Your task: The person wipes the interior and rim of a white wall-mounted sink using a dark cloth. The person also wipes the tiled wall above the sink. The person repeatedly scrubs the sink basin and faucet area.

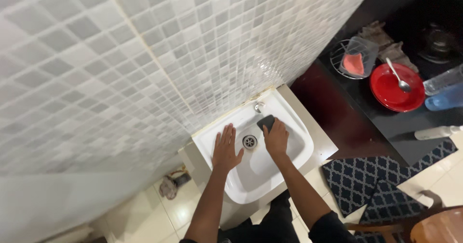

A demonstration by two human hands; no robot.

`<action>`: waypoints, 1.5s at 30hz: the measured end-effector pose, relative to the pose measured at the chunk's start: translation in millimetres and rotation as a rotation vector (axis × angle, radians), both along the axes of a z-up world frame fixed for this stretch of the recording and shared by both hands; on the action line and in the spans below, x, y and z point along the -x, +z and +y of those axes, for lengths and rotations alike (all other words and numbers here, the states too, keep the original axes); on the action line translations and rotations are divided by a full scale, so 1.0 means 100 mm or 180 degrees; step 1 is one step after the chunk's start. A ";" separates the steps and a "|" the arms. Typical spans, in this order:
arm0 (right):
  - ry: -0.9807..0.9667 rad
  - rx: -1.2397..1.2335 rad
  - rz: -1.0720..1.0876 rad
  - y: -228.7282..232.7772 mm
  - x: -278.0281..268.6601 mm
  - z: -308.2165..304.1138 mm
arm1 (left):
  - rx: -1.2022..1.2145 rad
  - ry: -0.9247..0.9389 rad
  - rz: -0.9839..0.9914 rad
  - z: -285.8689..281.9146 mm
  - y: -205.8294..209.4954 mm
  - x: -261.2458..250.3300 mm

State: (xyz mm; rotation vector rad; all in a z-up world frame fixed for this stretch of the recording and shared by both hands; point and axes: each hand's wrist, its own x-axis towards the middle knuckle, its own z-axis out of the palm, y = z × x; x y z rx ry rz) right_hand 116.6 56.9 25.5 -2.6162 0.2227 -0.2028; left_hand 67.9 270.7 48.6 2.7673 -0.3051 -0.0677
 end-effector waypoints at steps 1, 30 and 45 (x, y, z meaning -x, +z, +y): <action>-0.0011 0.0133 -0.0199 0.01 0.04 0.03 | 0.0001 -0.0015 -0.0068 -0.01 0.00 -0.01; -0.0040 -0.0271 0.0227 -0.14 -0.09 -0.10 | -0.0061 0.0013 -0.0497 -0.03 -0.21 -0.02; -0.0065 0.0698 0.1130 -0.02 -0.57 0.10 | -0.0154 0.0028 -0.0286 -0.04 -0.15 -0.06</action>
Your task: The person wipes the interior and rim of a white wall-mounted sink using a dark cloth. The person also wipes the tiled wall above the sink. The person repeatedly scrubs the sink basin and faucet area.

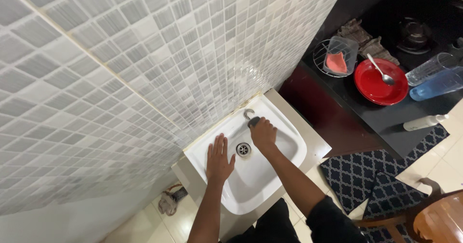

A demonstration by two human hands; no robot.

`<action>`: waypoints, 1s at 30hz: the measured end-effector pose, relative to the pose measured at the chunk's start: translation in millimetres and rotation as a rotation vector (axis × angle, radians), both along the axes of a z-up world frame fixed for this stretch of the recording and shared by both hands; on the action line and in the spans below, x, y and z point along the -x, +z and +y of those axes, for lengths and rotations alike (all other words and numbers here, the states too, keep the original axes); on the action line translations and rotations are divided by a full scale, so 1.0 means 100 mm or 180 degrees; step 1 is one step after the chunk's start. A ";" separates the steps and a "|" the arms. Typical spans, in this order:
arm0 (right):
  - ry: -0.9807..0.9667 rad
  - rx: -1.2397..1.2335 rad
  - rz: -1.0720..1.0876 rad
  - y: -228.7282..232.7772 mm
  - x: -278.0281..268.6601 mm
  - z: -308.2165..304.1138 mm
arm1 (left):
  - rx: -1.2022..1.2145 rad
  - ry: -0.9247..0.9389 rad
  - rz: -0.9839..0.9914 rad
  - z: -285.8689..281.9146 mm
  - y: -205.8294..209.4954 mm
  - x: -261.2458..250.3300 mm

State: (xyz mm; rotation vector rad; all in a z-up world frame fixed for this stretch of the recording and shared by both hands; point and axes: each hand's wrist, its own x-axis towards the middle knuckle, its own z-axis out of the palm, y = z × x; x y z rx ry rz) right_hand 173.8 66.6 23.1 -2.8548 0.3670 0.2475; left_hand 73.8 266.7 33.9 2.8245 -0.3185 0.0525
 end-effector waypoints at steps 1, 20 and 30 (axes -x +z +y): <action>0.0041 0.0073 0.0086 -0.03 -0.11 0.04 | 0.0001 0.0002 0.0008 0.00 0.00 0.00; -0.0075 -0.1687 -0.0830 -0.25 0.44 -0.27 | 0.0099 -0.0020 -0.0363 0.00 -0.10 0.04; -0.0231 -0.0314 -0.0658 -0.02 0.57 -0.02 | -0.0027 -0.0008 -0.0124 0.00 -0.07 0.01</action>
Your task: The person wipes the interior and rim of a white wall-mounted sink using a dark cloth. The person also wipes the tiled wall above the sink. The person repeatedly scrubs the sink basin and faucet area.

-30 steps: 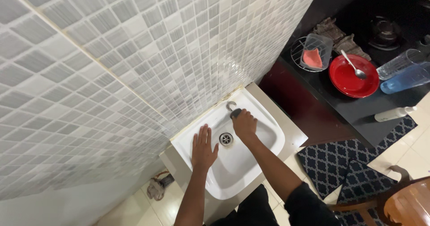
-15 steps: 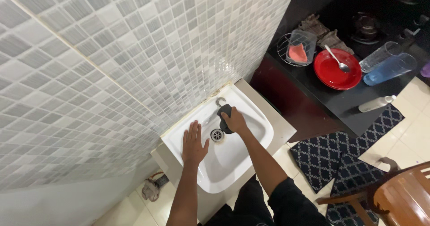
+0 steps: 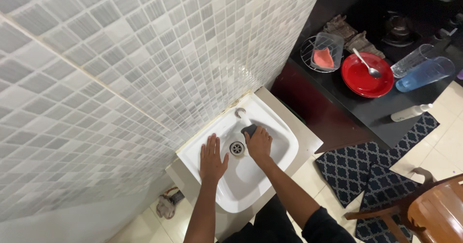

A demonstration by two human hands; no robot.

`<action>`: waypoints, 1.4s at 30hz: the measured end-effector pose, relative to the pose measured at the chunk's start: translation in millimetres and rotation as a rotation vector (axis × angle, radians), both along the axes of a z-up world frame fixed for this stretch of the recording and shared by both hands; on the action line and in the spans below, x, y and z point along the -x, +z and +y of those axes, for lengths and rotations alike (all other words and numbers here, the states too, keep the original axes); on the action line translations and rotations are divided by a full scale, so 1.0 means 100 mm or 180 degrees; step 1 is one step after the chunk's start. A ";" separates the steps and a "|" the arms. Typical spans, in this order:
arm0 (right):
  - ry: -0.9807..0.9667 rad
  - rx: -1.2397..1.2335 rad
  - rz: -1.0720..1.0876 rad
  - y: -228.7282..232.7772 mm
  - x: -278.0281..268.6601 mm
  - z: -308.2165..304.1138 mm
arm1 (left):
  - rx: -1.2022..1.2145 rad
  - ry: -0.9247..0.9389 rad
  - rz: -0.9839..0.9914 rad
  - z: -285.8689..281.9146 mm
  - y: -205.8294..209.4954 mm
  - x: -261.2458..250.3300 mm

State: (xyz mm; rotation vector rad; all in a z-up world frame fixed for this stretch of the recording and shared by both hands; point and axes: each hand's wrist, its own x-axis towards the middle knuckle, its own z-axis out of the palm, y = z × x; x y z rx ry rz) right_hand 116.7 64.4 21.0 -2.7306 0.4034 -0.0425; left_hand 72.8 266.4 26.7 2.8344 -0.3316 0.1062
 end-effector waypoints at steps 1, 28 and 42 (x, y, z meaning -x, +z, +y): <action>0.0026 0.0025 0.0128 0.02 -0.05 0.00 | 0.0015 0.0018 0.0049 0.00 0.01 0.00; 0.0181 -0.0903 -0.0249 -0.25 0.01 -0.18 | 0.0116 -0.0014 -0.0236 -0.01 -0.02 0.02; 0.0202 -0.0052 0.0007 0.07 -0.08 -0.01 | 0.0224 0.0009 -0.0165 0.00 0.02 0.01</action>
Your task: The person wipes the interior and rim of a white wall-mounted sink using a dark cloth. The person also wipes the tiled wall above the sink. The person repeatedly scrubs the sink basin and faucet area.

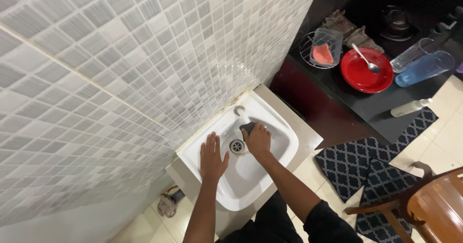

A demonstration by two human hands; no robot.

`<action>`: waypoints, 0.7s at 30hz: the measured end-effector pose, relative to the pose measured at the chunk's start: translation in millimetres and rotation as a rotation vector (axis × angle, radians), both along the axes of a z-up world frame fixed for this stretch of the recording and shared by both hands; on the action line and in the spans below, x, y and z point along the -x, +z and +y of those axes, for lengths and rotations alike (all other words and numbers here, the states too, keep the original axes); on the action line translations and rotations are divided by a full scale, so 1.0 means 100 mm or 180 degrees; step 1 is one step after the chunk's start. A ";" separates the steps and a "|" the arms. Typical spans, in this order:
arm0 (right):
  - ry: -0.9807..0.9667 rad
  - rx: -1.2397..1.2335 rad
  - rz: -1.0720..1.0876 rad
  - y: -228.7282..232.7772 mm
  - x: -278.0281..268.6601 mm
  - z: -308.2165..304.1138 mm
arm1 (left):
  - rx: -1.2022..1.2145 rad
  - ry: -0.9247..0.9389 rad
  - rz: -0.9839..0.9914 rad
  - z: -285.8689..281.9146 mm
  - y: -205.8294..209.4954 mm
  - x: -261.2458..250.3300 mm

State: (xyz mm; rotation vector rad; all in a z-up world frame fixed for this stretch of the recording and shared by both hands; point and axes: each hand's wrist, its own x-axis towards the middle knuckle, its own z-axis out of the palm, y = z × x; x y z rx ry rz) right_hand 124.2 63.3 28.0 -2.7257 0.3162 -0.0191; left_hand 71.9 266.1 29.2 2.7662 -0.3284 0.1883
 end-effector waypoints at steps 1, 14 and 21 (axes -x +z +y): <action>-0.0004 -0.0028 -0.0021 0.01 -0.05 0.01 | -0.0018 -0.0006 0.0012 0.01 0.01 0.00; -0.0027 -0.0877 0.0397 0.11 -0.40 0.00 | 0.0078 -0.0039 -0.0031 -0.02 0.11 0.03; 0.0095 -0.1095 0.0247 -0.04 0.21 -0.29 | 0.0105 -0.0041 -0.0065 -0.03 0.23 0.09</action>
